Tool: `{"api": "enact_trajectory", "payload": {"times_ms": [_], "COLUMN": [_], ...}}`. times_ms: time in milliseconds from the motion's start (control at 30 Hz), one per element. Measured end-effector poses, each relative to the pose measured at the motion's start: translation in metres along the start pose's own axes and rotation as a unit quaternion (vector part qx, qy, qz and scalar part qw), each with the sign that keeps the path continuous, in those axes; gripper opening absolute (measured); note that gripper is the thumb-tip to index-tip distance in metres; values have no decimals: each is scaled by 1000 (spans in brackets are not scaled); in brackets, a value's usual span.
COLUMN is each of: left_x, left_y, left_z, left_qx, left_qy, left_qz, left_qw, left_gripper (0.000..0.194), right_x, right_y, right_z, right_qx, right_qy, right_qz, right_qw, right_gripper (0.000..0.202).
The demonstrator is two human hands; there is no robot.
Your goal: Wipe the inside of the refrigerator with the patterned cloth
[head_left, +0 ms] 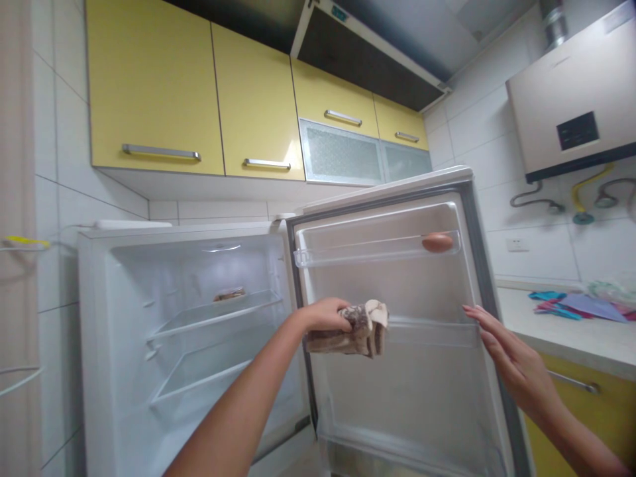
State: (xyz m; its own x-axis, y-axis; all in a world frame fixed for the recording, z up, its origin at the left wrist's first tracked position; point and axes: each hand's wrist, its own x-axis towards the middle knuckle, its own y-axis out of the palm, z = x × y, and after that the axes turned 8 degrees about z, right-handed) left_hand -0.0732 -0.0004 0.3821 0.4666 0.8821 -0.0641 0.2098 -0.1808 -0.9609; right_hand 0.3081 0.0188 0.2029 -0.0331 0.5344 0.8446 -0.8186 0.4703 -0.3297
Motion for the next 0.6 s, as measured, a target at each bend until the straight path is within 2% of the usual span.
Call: {"api": "enact_trajectory", "payload": {"times_ms": [200,267,333,433,600], "left_x": [44,58,70,82,94], "left_y": [26,35,40,41,35], "left_z": [-79,-106,-125,-134,-112], "left_qx": [35,34,31,-37,-171], "left_qy": [85,149,163,120,66], "left_qz": [32,46,59,67,66], "left_qw": [995,987,984,990,981], "left_gripper": [47,53,52,40,24], "right_x": [-2,-4,-6,-7,-5], "right_y": [4,5,6,9,9], "right_z": [-1,-2,-3,-3,2], "right_qx": [4,4,7,19,29], "right_qy": [5,8,10,21,34], "right_qz": [-9,-15,-20,-26,-23], "right_qw": [1000,1000,1000,999,999], "right_gripper": [47,48,49,51,46]}}
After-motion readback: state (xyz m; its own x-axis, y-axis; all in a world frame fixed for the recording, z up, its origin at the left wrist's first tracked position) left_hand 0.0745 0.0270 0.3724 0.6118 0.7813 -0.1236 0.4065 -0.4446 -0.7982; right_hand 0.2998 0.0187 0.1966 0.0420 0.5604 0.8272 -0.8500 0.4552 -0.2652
